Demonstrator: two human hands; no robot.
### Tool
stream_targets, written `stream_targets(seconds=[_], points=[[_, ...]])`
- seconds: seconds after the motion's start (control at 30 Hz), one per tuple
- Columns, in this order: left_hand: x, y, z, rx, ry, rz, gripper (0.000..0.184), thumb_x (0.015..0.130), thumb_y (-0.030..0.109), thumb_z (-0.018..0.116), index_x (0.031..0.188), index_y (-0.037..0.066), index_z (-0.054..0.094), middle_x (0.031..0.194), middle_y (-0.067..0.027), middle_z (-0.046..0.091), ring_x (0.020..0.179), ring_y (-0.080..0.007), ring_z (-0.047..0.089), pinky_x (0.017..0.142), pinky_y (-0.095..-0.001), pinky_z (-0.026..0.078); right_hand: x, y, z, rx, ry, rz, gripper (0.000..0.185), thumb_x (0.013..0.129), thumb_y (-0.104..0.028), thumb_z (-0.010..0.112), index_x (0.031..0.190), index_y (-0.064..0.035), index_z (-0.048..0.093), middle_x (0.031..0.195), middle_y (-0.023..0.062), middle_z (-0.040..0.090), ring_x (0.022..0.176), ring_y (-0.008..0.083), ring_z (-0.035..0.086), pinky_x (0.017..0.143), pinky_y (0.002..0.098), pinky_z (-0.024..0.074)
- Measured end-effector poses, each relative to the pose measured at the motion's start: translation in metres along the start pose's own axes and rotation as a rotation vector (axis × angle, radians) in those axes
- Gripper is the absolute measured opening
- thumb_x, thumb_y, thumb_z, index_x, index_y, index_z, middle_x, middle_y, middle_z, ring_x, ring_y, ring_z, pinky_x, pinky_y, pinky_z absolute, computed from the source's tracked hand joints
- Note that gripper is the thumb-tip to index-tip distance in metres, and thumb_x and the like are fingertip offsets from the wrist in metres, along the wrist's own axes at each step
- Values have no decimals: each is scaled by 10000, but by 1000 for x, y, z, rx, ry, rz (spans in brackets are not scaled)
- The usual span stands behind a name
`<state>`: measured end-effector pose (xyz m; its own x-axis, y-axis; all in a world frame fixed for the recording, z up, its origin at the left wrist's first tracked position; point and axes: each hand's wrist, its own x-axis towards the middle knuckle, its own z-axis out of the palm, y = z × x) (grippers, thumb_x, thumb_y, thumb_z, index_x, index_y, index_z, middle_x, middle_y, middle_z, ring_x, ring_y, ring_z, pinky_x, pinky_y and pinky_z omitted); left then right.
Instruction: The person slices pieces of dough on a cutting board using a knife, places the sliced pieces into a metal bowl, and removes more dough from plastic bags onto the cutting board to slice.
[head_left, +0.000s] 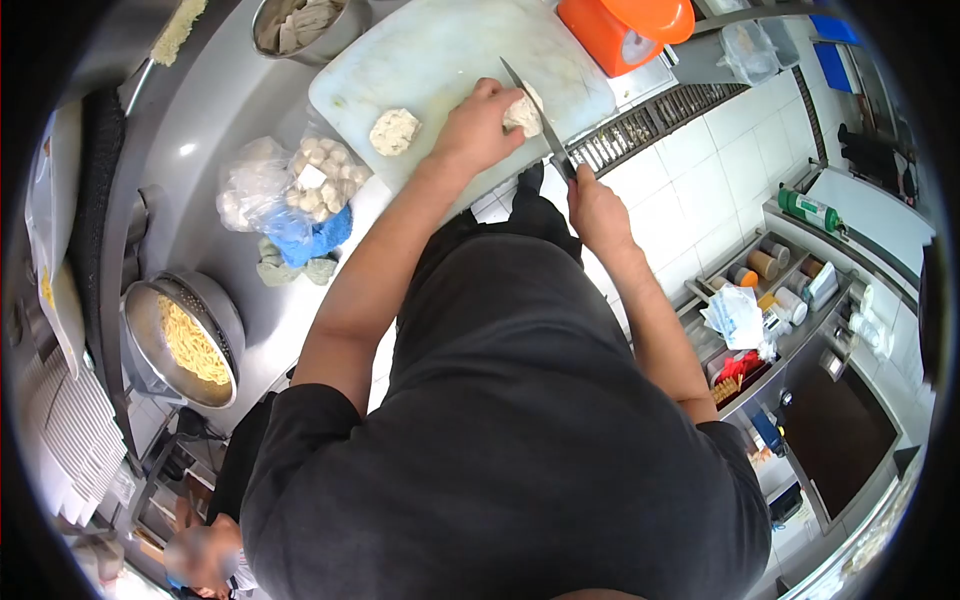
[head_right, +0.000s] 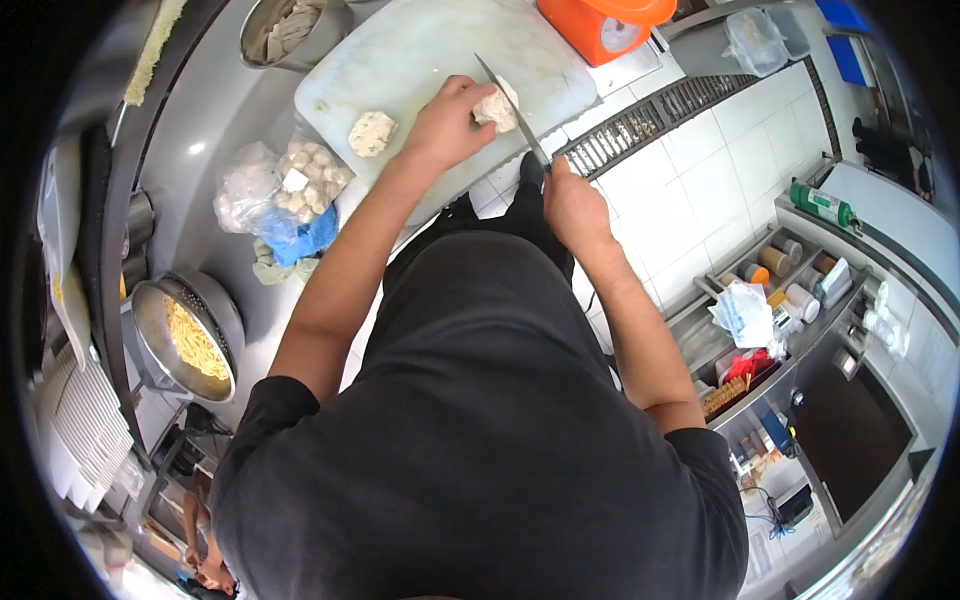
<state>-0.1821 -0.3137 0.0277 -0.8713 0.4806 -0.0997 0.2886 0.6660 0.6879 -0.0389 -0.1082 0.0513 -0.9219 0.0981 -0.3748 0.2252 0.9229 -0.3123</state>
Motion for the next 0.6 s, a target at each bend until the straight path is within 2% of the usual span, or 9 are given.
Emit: stream_targets(seconds=[0.1, 0.3, 0.4, 0.6], points=[[1, -8, -2, -99, -38, -20, 543, 874, 181, 820, 1393, 125, 672, 1386, -116, 620, 1097, -301, 729, 991, -432, 593, -7, -2, -18, -22, 23, 3, 192, 1100, -240, 559, 1101, -49, 541, 831, 231, 734, 789, 475, 730, 710, 588, 579], [3, -7, -2, -114, -19, -39, 508, 862, 182, 829, 1342, 104, 681, 1372, -109, 640, 1101, -309, 727, 995, -428, 589, -35, -19, -46, -56, -35, 25, 184, 1103, -230, 546, 1109, -46, 531, 873, 245, 732, 816, 474, 733, 740, 589, 578], [4, -10, 2, -68, 49, 25, 504, 856, 178, 847, 1324, 75, 690, 1330, -95, 654, 977, -251, 746, 915, -375, 627, -38, -19, -44, -59, -60, 43, 185, 1103, -226, 542, 1114, -42, 525, 882, 250, 734, 824, 475, 734, 752, 591, 577], [4, -16, 11, -86, 97, 34, 521, 849, 173, 854, 1334, 78, 689, 1324, -95, 654, 966, -241, 748, 907, -360, 629, -19, -10, -16, -55, -80, 48, 193, 1104, -219, 535, 1103, -26, 521, 888, 266, 746, 836, 481, 743, 752, 598, 578]])
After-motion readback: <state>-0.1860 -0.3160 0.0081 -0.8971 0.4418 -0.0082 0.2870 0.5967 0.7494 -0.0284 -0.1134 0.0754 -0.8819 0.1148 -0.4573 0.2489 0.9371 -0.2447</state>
